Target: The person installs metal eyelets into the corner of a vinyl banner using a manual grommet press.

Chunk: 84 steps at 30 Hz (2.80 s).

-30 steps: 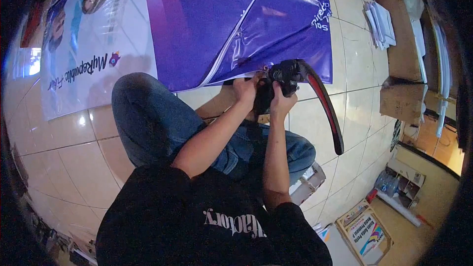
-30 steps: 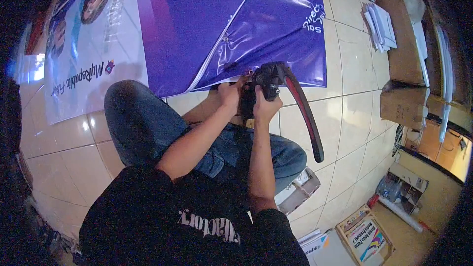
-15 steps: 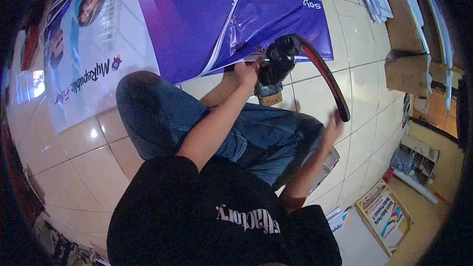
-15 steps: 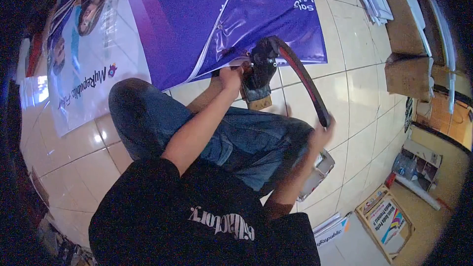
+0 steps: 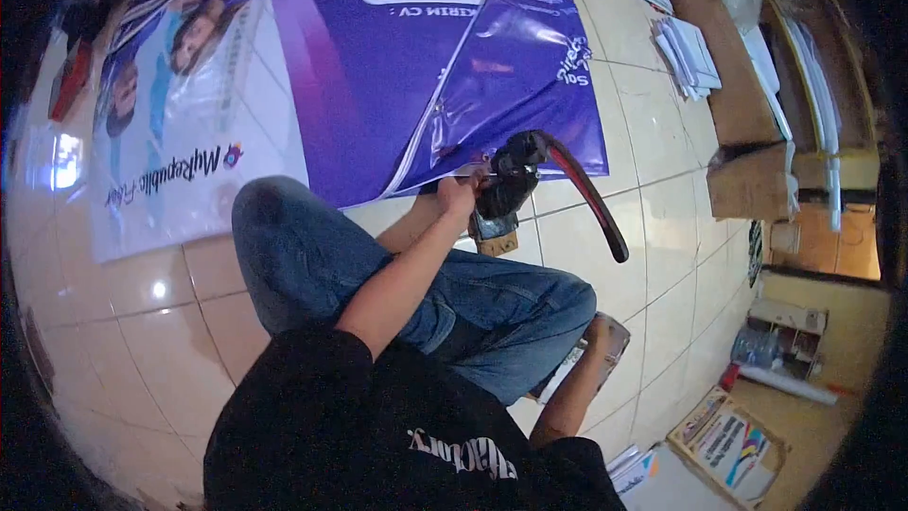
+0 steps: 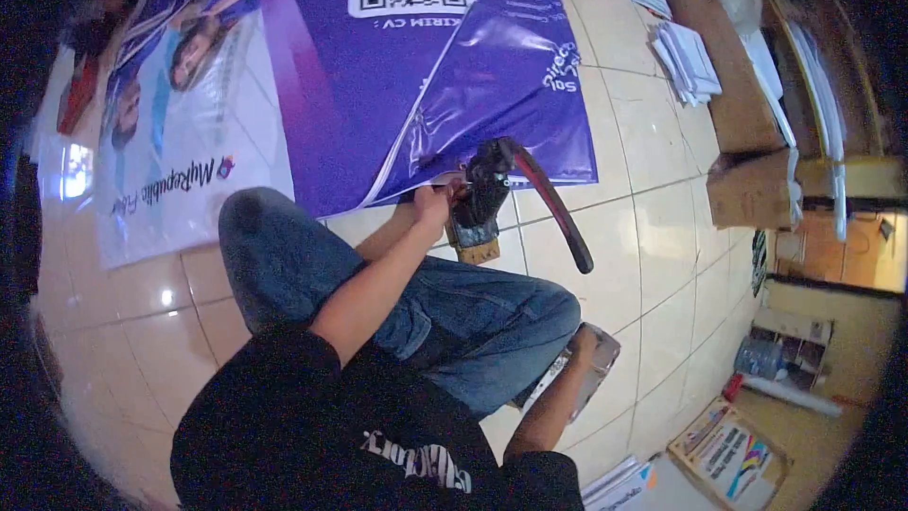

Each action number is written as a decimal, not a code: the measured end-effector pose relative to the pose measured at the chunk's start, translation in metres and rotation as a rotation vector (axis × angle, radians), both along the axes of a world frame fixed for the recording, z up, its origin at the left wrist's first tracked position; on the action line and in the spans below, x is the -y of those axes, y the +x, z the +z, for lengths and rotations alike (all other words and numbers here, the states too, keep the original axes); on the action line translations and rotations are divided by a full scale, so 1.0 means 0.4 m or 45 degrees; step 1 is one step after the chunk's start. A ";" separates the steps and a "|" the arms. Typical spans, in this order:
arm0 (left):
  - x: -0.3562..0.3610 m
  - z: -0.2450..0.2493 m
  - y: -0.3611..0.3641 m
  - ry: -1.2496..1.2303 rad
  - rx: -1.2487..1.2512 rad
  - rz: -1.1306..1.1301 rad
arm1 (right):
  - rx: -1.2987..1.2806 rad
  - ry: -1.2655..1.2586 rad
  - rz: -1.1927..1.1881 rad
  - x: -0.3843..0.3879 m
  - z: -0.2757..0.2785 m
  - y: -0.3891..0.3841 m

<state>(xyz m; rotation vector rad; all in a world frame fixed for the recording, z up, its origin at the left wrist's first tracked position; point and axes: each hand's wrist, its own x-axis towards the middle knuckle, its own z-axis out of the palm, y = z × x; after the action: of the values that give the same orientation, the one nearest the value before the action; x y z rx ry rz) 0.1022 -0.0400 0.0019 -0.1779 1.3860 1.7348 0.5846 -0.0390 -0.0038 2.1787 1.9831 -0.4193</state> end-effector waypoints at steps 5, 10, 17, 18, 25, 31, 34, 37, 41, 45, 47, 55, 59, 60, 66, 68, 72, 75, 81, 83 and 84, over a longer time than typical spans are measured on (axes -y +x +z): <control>-0.013 -0.112 0.027 -0.051 -0.172 -0.032 | 0.102 0.065 0.057 0.051 0.056 -0.076; -0.038 -0.184 0.036 0.033 -0.272 0.126 | -0.035 0.135 0.087 0.084 0.043 -0.051; 0.009 0.053 0.015 -0.214 -0.406 -0.028 | -0.070 0.394 -0.166 0.127 0.079 -0.093; 0.000 0.014 0.017 -0.221 -0.400 -0.042 | -0.044 0.467 -0.134 0.138 0.104 -0.117; -0.019 -0.086 0.034 0.010 -0.217 0.039 | -0.024 0.045 -0.100 0.122 0.056 -0.021; 0.003 -0.033 0.016 0.021 -0.225 -0.032 | -0.141 -0.167 0.086 0.074 0.010 0.006; -0.001 -0.027 0.019 0.038 -0.293 0.053 | -0.222 -0.151 0.095 0.083 0.017 -0.016; 0.003 -0.061 0.018 0.096 0.007 -0.034 | -0.308 -0.116 0.081 0.105 0.023 -0.011; -0.007 -0.105 0.013 -0.060 -0.201 -0.160 | -0.355 -0.063 -0.019 0.136 0.059 0.016; -0.031 -0.158 0.022 0.098 -0.316 -0.015 | -0.331 -0.020 -0.026 0.162 0.154 -0.049; -0.002 -0.050 0.000 0.064 -0.175 -0.166 | -0.473 -0.028 -0.105 0.159 0.160 -0.025; 0.002 -0.045 0.006 -0.065 -0.277 -0.077 | -0.494 0.141 -0.189 0.128 0.307 -0.115; 0.006 -0.026 0.006 -0.089 -0.214 -0.079 | -1.013 0.209 -0.016 0.047 0.384 -0.388; 0.005 -0.031 0.003 -0.152 -0.258 -0.131 | -0.967 0.111 0.060 0.033 0.430 -0.493; -0.002 -0.036 0.017 0.162 -0.081 0.141 | -1.204 -0.051 0.500 -0.190 0.211 -0.804; 0.005 -0.002 0.002 -0.008 -0.114 0.020 | -1.230 -0.257 0.472 -0.265 0.107 -0.854; -0.016 -0.114 0.028 -0.141 -0.477 -0.004 | -1.325 -0.239 0.554 -0.318 0.027 -0.918; -0.010 -0.059 0.006 -0.263 -0.362 -0.078 | -1.438 -0.216 0.613 -0.392 -0.102 -0.923; 0.003 0.010 0.004 -0.321 -0.397 -0.124 | -1.578 -0.167 0.538 -0.404 0.004 -1.046; 0.009 0.044 -0.017 -0.355 -0.312 -0.167 | -1.512 -0.154 0.535 -0.413 0.004 -1.045; 0.014 0.050 -0.017 -0.385 -0.227 -0.230 | -1.467 -0.164 0.525 -0.409 0.008 -1.044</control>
<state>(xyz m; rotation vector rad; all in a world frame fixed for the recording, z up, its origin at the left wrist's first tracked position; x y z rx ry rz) 0.0955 -0.0456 0.0220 -0.0607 1.7374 1.4146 0.1672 0.1246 -0.0004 1.4200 2.6450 -1.9599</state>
